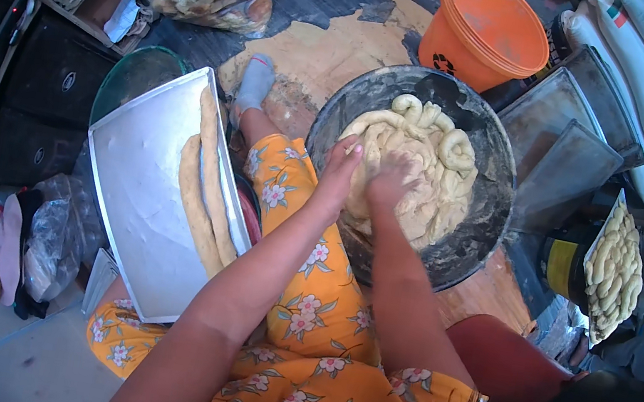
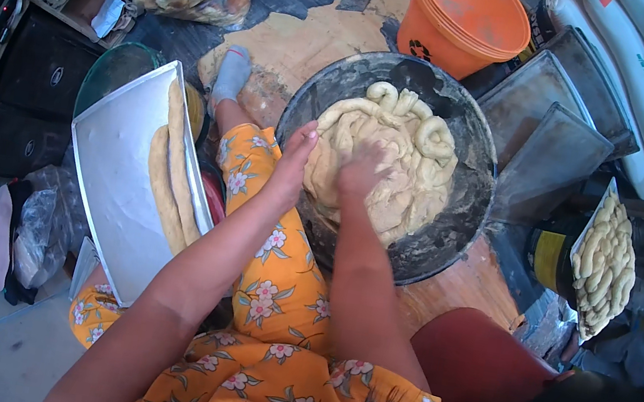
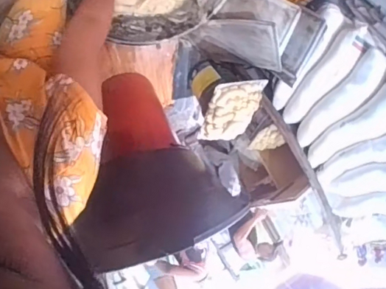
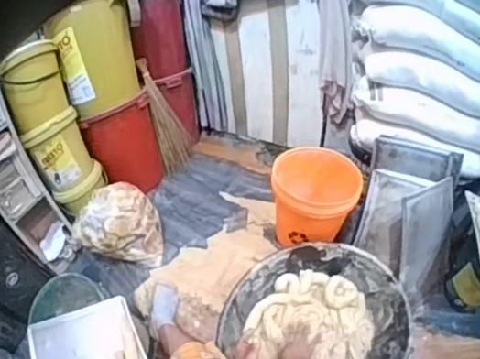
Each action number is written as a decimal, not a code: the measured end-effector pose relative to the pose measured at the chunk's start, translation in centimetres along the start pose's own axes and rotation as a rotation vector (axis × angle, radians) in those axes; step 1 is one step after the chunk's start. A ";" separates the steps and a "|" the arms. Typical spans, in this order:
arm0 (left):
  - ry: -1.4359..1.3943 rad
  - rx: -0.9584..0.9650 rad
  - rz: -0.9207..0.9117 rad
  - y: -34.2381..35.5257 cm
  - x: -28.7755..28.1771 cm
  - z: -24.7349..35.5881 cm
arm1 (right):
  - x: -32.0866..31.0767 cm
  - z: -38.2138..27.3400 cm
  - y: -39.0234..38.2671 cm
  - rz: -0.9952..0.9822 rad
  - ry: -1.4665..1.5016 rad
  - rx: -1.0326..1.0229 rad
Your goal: The person shapes dough by hand, taking pieces from a large basin, stretching them into long strips, and arranging them side by side on a metal tray.
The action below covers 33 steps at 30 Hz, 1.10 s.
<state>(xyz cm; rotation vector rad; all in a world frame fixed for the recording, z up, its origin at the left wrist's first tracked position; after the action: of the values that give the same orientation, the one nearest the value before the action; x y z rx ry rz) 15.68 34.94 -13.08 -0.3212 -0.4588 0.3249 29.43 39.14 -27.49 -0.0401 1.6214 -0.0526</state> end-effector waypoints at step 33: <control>0.031 -0.090 -0.011 -1.8 -0.9 0.4 | 0.9 -7.8 -6.2 -0.304 -0.205 -0.746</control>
<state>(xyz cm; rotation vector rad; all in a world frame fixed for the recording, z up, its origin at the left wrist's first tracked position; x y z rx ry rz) 15.17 33.05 -12.45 -0.4104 -0.4454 0.2885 21.51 32.97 -27.63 -0.8382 1.3413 0.3158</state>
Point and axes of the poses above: each hand's wrist, its own y-axis towards the middle knuckle, its own x-axis out of the palm, z = x × y, the point moved 6 cm from there along y, towards the middle knuckle, and after that the axes turned 9 degrees about -y, right-handed, at the moved point
